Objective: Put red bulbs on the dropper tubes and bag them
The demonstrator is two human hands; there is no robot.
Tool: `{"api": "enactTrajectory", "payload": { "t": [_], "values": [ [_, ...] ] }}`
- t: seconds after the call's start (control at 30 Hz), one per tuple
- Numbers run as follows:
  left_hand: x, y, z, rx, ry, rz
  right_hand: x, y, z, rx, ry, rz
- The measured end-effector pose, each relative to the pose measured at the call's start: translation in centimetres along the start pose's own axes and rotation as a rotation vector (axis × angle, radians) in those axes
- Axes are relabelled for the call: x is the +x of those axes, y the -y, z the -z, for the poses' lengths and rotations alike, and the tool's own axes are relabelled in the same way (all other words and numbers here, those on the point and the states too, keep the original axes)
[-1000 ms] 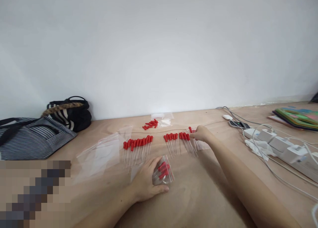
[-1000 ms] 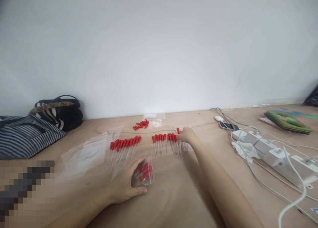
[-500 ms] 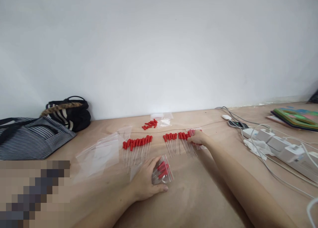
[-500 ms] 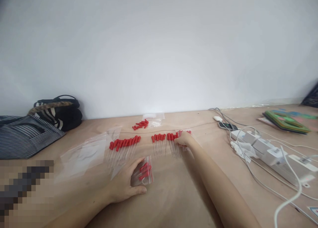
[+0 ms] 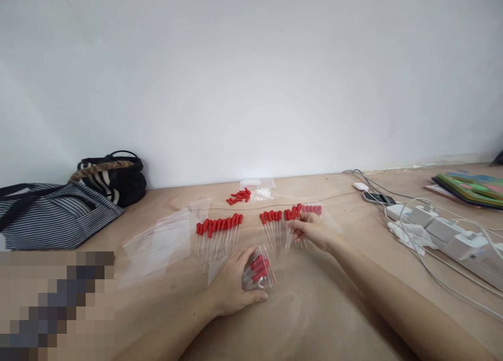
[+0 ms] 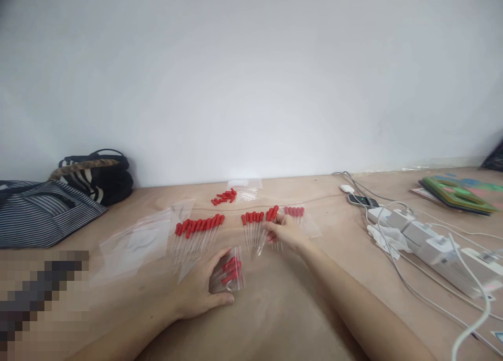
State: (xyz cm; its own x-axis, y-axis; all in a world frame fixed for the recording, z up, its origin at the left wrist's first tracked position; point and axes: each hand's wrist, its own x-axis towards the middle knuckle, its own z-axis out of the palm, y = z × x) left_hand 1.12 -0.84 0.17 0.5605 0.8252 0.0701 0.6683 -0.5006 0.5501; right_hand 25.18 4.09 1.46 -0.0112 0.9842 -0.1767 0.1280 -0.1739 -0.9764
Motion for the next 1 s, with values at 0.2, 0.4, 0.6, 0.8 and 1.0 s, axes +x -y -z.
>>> {"api": "enactTrajectory", "payload": {
  "t": [0.2, 0.4, 0.6, 0.8, 1.0],
  "values": [
    [-0.1, -0.1, 0.0, -0.014, -0.026, -0.022, -1.8, -2.3, -2.8, 0.201, 0.044, 0.015],
    [0.1, 0.1, -0.1, 0.004, -0.035, -0.019, -2.0, -2.9, -2.5, 0.384, 0.153, 0.01],
    [0.1, -0.1, -0.1, 0.038, -0.02, -0.004, -3.1, -3.1, -3.1, 0.42, 0.23, -0.008],
    [0.1, -0.1, -0.2, 0.033, -0.046, -0.011, -4.6, -2.9, -4.9, 0.49, 0.284, -0.115],
    [0.1, -0.2, -0.2, 0.018, -0.053, -0.047, -4.2, -2.6, -4.7, 0.615, 0.173, -0.172]
  ]
}}
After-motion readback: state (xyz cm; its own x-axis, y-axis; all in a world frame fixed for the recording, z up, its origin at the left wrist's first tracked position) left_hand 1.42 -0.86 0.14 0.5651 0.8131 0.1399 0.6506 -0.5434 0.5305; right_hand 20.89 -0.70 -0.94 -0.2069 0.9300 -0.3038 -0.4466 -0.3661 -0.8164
